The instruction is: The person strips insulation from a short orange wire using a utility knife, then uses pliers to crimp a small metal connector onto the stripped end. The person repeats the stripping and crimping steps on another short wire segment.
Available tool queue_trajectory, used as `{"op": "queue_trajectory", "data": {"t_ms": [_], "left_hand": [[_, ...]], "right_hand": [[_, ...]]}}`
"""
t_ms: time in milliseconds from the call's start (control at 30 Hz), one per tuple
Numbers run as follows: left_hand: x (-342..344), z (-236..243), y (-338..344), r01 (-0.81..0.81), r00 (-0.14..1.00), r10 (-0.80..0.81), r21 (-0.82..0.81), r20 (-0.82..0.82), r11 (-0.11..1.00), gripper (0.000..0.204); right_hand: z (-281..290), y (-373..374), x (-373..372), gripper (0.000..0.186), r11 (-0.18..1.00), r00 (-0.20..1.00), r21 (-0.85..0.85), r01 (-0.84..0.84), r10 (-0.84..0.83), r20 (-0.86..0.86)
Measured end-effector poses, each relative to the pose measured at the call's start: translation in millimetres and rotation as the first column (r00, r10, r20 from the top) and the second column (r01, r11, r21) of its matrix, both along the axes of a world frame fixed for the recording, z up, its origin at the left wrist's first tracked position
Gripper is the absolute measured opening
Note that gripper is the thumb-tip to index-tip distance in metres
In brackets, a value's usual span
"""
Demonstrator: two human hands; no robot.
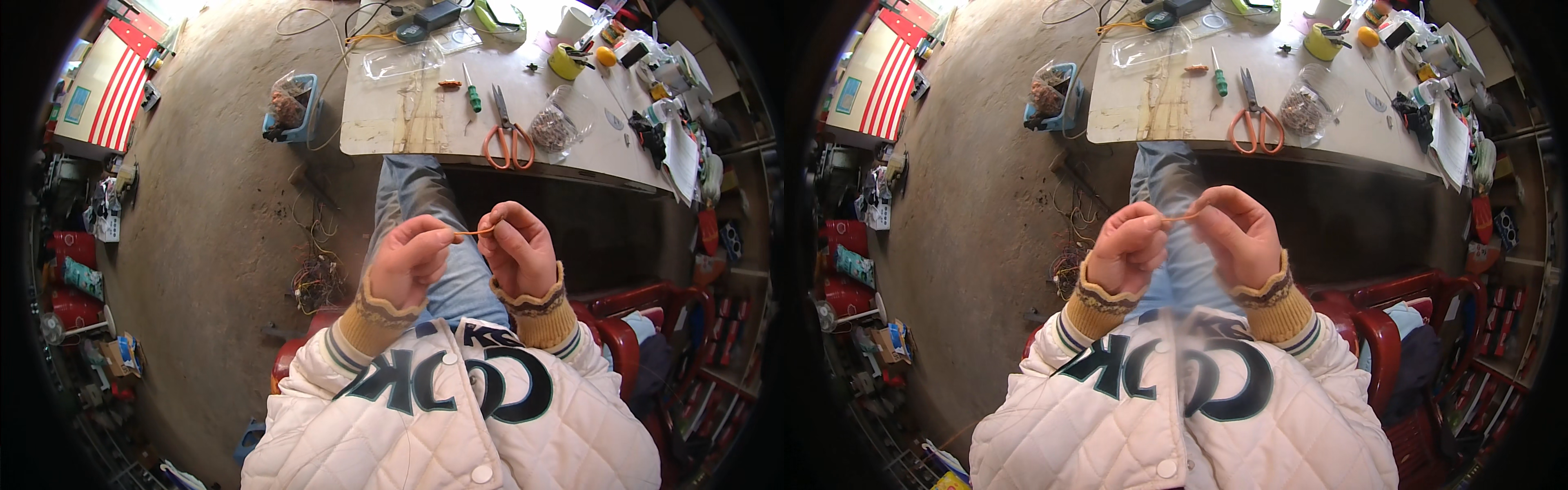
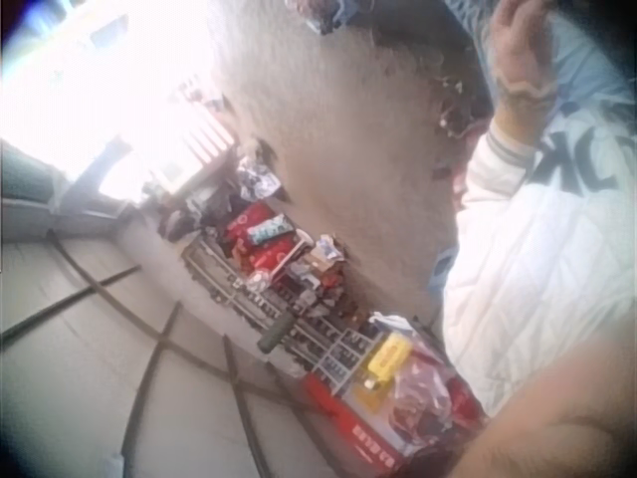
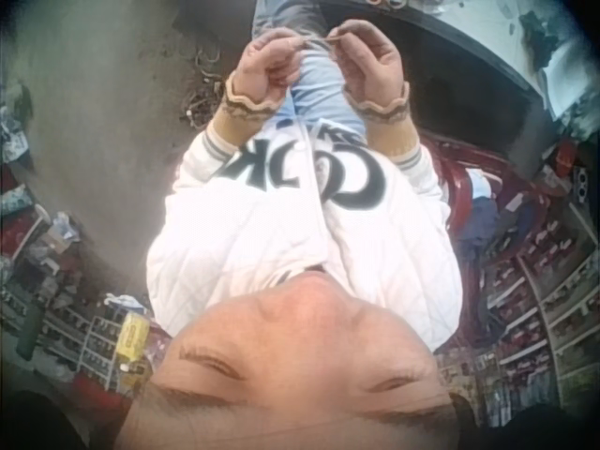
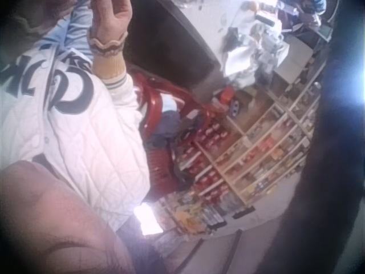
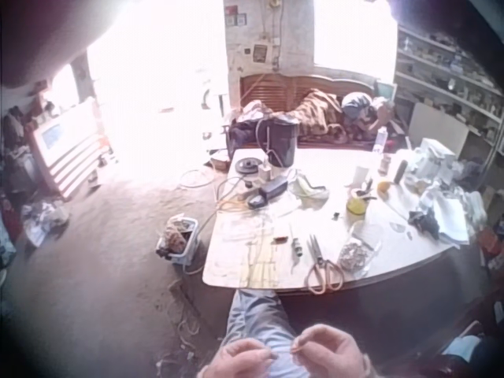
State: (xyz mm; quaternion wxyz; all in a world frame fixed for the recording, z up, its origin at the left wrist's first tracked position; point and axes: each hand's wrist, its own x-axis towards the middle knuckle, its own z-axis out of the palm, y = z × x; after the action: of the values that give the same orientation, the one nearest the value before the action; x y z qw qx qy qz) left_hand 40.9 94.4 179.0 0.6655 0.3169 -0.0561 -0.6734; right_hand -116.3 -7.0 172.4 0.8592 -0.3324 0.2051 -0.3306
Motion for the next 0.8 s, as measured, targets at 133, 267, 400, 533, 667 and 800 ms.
{"op": "queue_trajectory", "data": {"t_ms": [133,267,400,533,667,800], "left_hand": [[-10,-14,-6,0.117,0.992,-0.116,0.014,-0.055,0.993,0.016],[-17,-13,-10,-0.009,0.904,0.009,-0.001,0.428,1.000,0.021],[-15,3,-12,-0.193,0.371,0.162,-0.095,0.914,0.977,0.043],[-16,18,-12,-0.095,0.100,0.187,-0.177,0.977,0.980,0.039],[-20,19,-14,-0.053,0.180,0.191,-0.185,0.965,0.981,0.021],[-19,17,-15,-0.053,0.550,0.130,-0.121,0.825,0.991,0.015]], "right_hand": [[-3,-3,1,0.014,0.987,0.997,0.158,0.025,-0.036,0.064],[1,-8,-2,0.012,0.993,0.989,-0.037,0.113,-0.116,-0.094],[6,-9,-4,0.013,0.975,0.977,-0.214,0.065,-0.106,-0.186],[11,-6,-5,0.015,0.958,0.944,-0.284,0.039,-0.128,-0.303],[12,-6,-5,0.015,0.919,0.942,-0.395,0.021,-0.151,-0.300],[14,-9,-10,0.016,0.916,0.957,-0.401,-0.012,-0.105,-0.270]]}}
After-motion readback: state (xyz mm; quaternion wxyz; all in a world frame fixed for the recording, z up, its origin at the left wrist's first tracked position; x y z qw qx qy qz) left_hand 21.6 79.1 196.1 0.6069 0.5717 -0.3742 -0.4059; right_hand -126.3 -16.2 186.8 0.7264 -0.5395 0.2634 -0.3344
